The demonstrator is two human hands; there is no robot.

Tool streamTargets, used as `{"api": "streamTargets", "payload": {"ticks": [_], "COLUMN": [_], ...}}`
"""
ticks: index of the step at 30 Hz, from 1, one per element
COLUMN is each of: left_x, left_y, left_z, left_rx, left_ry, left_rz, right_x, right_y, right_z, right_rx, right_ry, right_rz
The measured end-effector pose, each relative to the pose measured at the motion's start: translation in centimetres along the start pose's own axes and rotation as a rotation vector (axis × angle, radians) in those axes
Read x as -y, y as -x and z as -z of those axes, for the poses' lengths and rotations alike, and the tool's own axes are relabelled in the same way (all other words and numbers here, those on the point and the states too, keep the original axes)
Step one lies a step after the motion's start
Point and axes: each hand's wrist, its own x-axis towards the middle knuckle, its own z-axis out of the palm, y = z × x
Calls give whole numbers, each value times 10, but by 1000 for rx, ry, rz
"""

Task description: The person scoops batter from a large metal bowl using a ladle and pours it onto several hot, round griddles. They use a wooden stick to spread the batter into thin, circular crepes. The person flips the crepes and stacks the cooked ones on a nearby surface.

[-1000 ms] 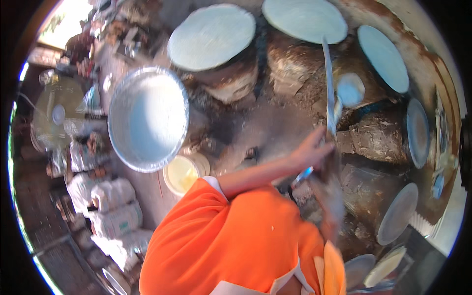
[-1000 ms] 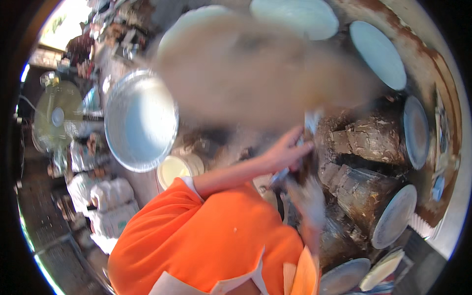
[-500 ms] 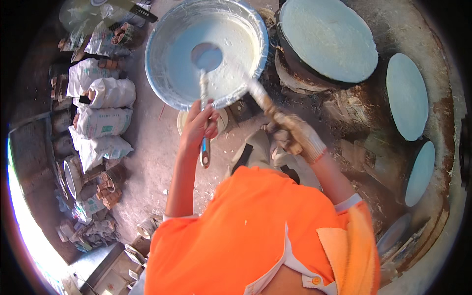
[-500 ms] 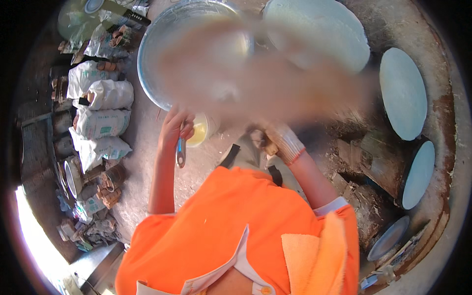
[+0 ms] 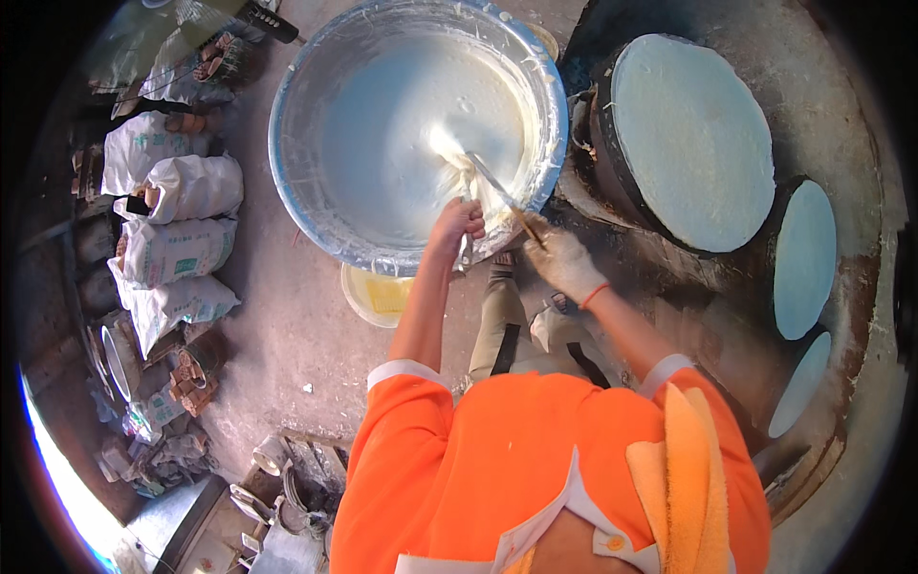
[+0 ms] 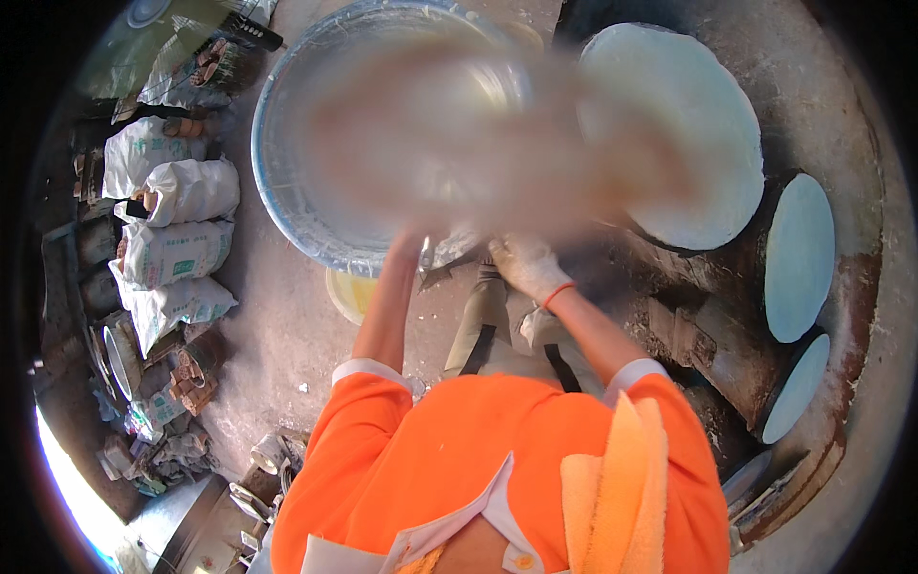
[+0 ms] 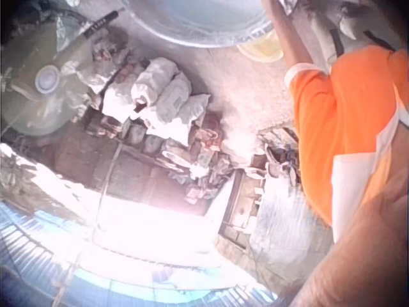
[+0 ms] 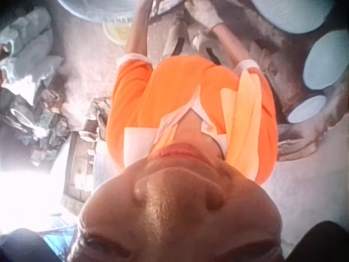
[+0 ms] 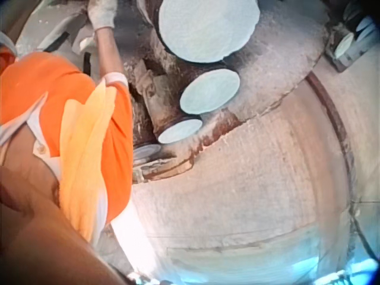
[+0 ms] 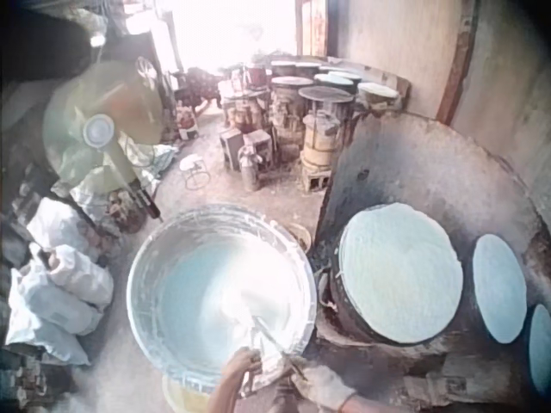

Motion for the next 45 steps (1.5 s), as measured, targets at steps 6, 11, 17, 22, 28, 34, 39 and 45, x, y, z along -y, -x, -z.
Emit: {"api": "streamTargets", "payload": {"ticks": [6,11,17,22,28,34,39,45], "left_x": [-90,-173,-277,-290,-257,-193,-119,2], "left_y": [106,206,315,318,233,202,203,234], "left_z": [-41,-74,-144,-151,-79,-75,-29,-194], "left_rx": [309,302,278,119,498,145,110,497], "left_ry": [183,13,-329,-490,-96,-106,-90,-580], "left_rz": [-54,-278,-635,-842,-390,-589,-283,41], "right_x": [89,116,219,237,136,152,35,-105], "right_y": [42,39,92,87,-3,62,137,319], "right_z": [177,251,336,318,246,211,161,69], "right_rx": [-37,-327,-368,-335,-652,-305,-430,-587], "right_ry": [559,252,-334,-671,53,-36,3,-264], "right_rz": [84,646,962,879,842,430,273,-129]}}
